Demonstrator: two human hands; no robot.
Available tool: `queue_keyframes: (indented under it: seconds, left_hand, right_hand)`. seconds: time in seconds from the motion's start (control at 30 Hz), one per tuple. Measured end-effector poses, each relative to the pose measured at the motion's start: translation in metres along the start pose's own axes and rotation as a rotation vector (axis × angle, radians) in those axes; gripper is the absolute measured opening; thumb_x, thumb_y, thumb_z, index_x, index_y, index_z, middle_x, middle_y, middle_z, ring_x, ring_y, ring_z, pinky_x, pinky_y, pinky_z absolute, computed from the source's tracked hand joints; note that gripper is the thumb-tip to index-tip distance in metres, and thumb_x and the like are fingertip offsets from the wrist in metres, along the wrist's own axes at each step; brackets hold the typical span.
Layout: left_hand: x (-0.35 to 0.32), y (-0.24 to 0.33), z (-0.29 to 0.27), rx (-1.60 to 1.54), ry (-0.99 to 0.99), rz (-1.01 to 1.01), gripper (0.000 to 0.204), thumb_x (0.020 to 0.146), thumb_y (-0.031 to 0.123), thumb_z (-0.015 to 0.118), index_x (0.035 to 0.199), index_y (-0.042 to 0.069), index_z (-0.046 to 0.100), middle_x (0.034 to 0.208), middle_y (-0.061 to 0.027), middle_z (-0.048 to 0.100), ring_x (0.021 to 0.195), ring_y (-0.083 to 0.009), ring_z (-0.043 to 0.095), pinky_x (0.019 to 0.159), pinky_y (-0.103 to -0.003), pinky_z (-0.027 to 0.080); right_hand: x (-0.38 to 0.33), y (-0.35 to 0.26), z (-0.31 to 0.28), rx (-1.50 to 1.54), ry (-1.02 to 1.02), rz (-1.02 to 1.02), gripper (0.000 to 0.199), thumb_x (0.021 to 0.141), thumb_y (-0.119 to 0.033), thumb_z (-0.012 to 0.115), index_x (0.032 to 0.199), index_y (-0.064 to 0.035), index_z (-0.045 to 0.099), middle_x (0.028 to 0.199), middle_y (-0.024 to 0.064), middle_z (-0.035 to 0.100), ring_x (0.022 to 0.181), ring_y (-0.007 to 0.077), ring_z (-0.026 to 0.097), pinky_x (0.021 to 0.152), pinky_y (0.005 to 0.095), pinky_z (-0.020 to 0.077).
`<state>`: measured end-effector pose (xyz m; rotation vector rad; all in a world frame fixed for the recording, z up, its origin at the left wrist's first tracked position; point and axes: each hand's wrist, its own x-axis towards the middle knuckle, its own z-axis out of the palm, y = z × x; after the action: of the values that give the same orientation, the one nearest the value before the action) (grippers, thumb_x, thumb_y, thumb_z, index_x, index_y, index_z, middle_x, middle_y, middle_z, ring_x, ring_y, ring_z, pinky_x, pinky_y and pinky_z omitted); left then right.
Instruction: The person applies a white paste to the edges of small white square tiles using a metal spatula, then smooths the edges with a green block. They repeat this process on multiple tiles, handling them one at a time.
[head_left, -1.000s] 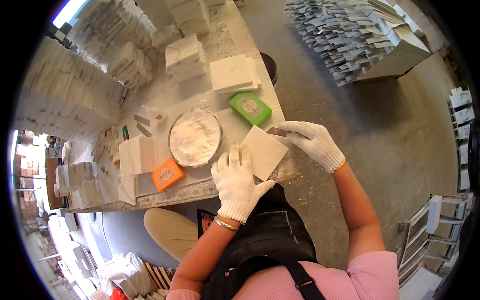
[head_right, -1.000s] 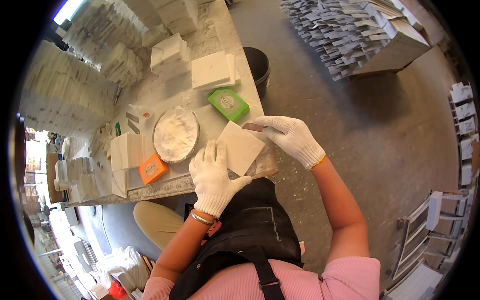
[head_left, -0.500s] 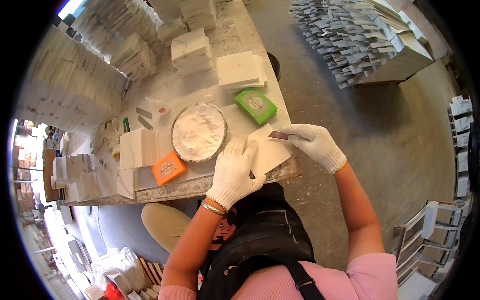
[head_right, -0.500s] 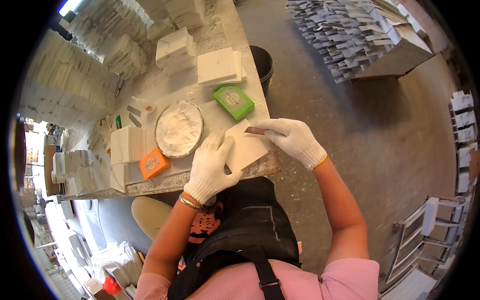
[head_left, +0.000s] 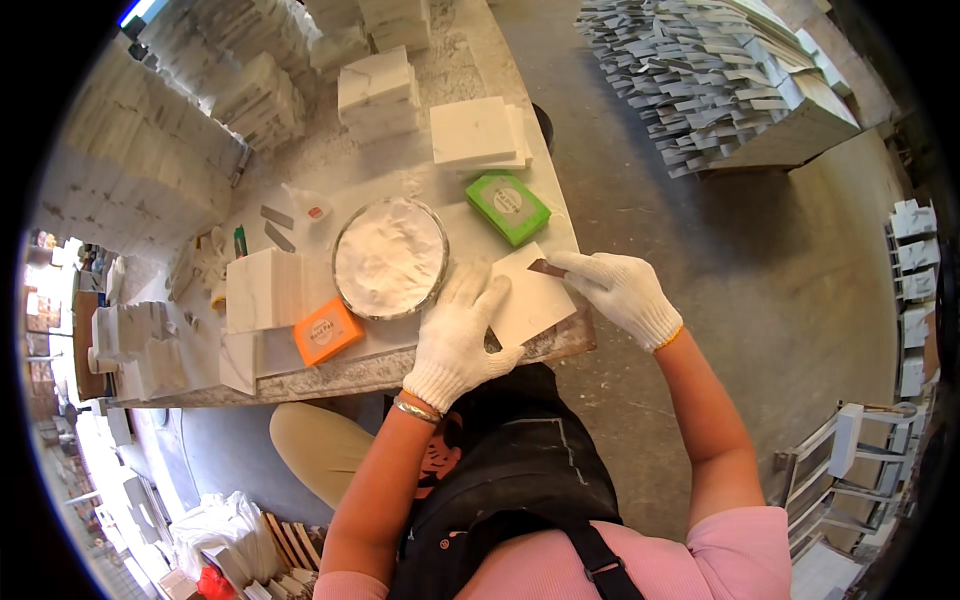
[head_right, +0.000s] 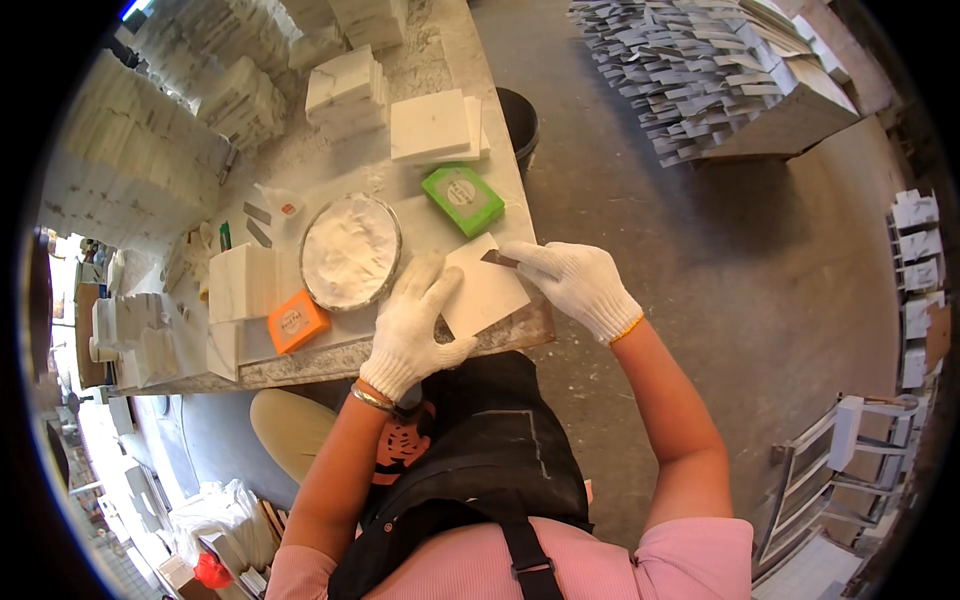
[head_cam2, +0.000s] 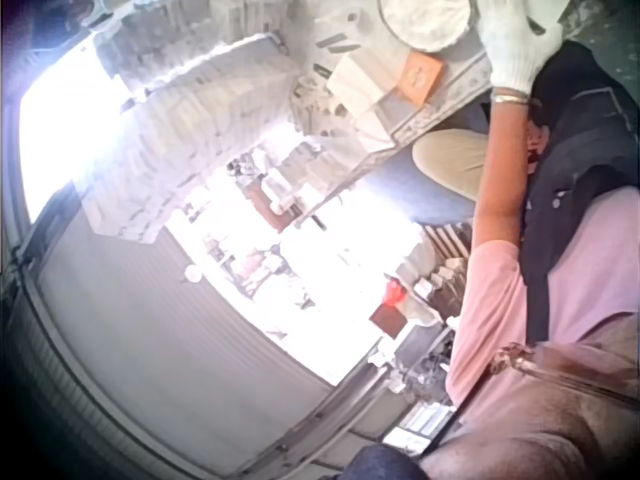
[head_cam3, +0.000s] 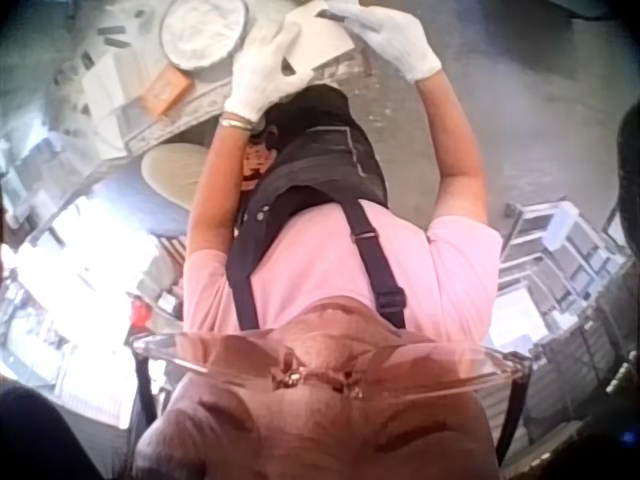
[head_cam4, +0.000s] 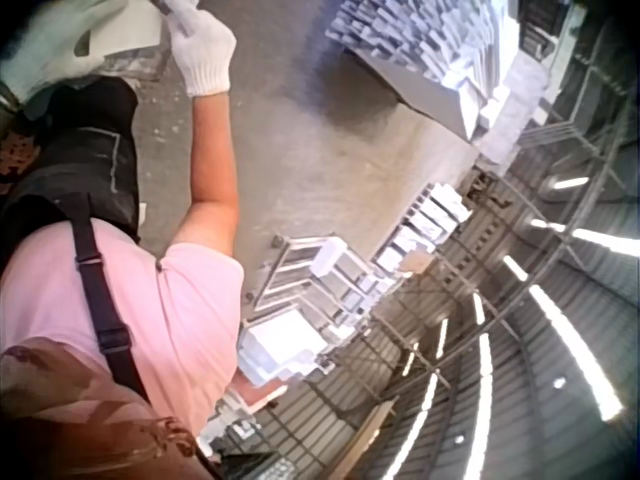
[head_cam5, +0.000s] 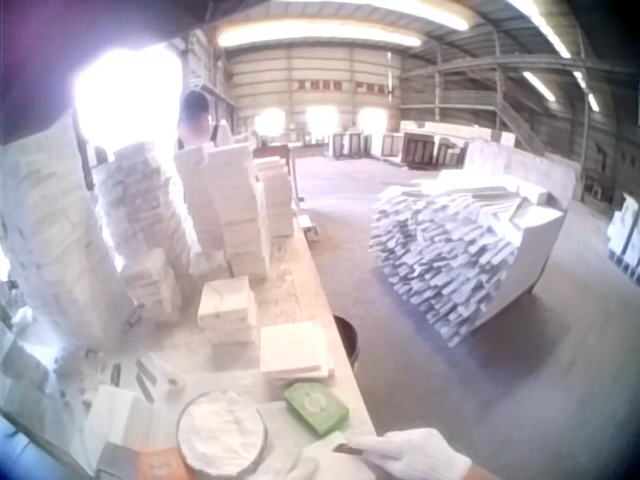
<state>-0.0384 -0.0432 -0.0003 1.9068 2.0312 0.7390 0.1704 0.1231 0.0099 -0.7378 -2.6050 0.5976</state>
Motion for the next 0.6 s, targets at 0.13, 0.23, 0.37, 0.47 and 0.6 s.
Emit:
queue_keyframes:
  seconds: [0.13, 0.23, 0.37, 0.47, 0.6]
  left_hand:
    - [0.002, 0.001, -0.002, -0.02, 0.032, 0.029, 0.076, 0.066, 0.032, 0.084, 0.133, 0.006, 0.058, 0.149, -0.0243, 0.049, 0.14, -0.0435, 0.044, 0.114, -0.052, 0.04]
    - [0.002, 0.001, -0.001, -0.025, 0.041, 0.037, 0.075, 0.066, 0.032, 0.084, 0.132, 0.006, 0.058, 0.147, -0.0241, 0.05, 0.14, -0.0432, 0.044, 0.114, -0.052, 0.04]
    - [0.001, -0.001, -0.001, -0.027, 0.039, 0.031, 0.076, 0.066, 0.032, 0.084, 0.132, 0.006, 0.058, 0.148, -0.0242, 0.049, 0.141, -0.0431, 0.043, 0.115, -0.052, 0.039]
    - [0.002, -0.001, -0.001, -0.032, 0.022, 0.022, 0.077, 0.066, 0.033, 0.084, 0.133, 0.006, 0.058, 0.149, -0.0239, 0.048, 0.142, -0.0434, 0.042, 0.116, -0.053, 0.038]
    - [0.002, 0.001, -0.002, -0.023, -0.01, -0.011, 0.081, 0.065, 0.033, 0.086, 0.137, 0.007, 0.058, 0.152, -0.0233, 0.046, 0.143, -0.0437, 0.041, 0.117, -0.051, 0.038]
  right_hand:
    - [-0.005, -0.003, -0.002, -0.002, -0.034, 0.021, 0.028, 0.095, -0.022, 0.065, 0.122, -0.0274, 0.072, 0.075, 0.0064, 0.065, 0.069, 0.0273, 0.066, 0.062, 0.0391, 0.0524]
    - [-0.013, -0.004, -0.005, 0.01, -0.048, 0.038, 0.029, 0.095, -0.02, 0.065, 0.122, -0.0261, 0.072, 0.077, 0.0073, 0.066, 0.07, 0.0283, 0.067, 0.064, 0.0393, 0.053]
    - [-0.024, -0.012, -0.009, 0.08, -0.066, 0.049, 0.029, 0.094, -0.018, 0.065, 0.122, -0.0232, 0.073, 0.083, 0.0076, 0.07, 0.075, 0.0284, 0.069, 0.067, 0.0389, 0.0543]
    - [-0.023, -0.008, -0.003, 0.228, 0.036, 0.033, 0.027, 0.094, -0.018, 0.066, 0.12, -0.0207, 0.074, 0.089, 0.0079, 0.073, 0.08, 0.0281, 0.071, 0.07, 0.038, 0.0551]
    - [-0.003, 0.0, 0.009, 0.255, 0.07, 0.082, 0.026, 0.095, -0.019, 0.067, 0.119, -0.018, 0.074, 0.096, 0.0083, 0.075, 0.083, 0.0283, 0.072, 0.072, 0.0366, 0.0558]
